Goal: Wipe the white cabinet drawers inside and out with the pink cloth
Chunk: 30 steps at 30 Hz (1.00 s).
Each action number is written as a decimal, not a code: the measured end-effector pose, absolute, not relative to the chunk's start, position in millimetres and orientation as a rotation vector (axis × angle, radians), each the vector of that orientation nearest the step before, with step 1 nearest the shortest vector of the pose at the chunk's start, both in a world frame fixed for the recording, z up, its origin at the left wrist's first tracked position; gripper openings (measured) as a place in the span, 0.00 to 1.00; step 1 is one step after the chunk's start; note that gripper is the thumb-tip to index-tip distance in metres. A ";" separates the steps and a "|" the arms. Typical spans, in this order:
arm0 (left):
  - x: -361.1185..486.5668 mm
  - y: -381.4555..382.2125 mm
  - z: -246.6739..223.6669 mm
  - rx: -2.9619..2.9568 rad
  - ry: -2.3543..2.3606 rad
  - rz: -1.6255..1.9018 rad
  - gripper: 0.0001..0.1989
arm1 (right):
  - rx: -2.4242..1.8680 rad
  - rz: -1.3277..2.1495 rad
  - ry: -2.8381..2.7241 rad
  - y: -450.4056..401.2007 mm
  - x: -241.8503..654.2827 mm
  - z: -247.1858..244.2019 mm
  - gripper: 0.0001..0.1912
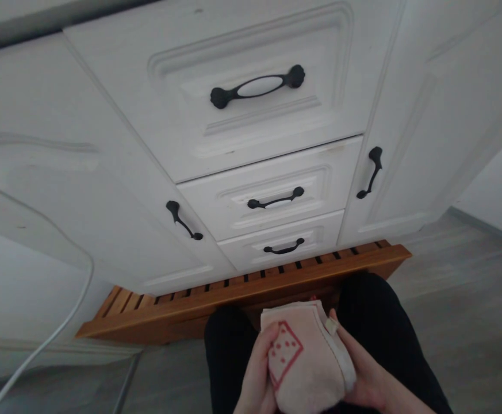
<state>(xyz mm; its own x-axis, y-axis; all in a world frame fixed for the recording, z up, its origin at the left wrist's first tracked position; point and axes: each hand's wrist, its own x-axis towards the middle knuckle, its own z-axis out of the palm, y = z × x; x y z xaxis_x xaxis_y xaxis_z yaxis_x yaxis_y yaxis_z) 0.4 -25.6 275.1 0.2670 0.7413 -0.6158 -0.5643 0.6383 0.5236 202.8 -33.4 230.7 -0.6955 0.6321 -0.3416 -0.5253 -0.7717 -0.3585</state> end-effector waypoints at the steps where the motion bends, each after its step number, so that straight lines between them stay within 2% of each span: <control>1: 1.3 -25.2 274.8 0.231 1.021 0.932 0.19 | -0.603 2.389 -0.335 -34.8 207.8 230.4 0.47; 3: 1.9 -24.5 271.3 0.257 1.124 0.987 0.20 | -0.688 2.279 -0.496 -33.9 219.2 233.3 0.45; 6: 1.4 -23.6 262.1 0.271 1.132 0.962 0.20 | -0.825 2.123 -0.882 -27.0 231.6 241.6 0.34; 8: 0.8 -23.8 258.1 0.272 1.080 0.930 0.20 | -0.849 2.121 -1.001 -22.9 233.5 245.3 0.33; 14: -4.6 -30.0 264.2 0.429 0.796 0.755 0.30 | -1.015 2.036 -0.752 -21.2 235.9 242.0 0.28; 20: 0.5 -29.0 272.2 0.474 0.786 0.857 0.23 | -0.922 2.071 -0.880 -18.2 254.7 254.5 0.28; 22: 5.8 -27.1 274.5 0.518 0.779 0.877 0.22 | -0.856 2.061 -0.865 -14.5 259.3 259.9 0.22; 24: 11.3 -25.3 276.7 0.553 0.819 0.893 0.16 | -0.747 2.054 -0.726 -10.9 260.8 259.5 0.09; 26: 16.6 -23.5 278.5 0.565 0.873 0.915 0.10 | -0.631 2.039 -0.483 -9.4 257.0 251.5 0.04; 28: 22.1 -21.1 279.7 0.533 0.898 0.960 0.09 | -0.528 2.033 -0.237 -12.1 245.5 238.4 0.08; 30: 28.3 -19.2 279.0 0.472 0.908 1.053 0.13 | -0.409 2.062 -0.024 -19.7 226.5 226.3 0.17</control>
<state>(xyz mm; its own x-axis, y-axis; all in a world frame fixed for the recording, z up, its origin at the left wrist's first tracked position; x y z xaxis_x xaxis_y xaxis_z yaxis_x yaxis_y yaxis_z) 28.3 -19.2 279.0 0.1951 0.8920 -0.4077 -0.5352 0.4451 0.7179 226.5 -19.7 226.3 -0.4496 0.8489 -0.2780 -0.8422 -0.5066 -0.1846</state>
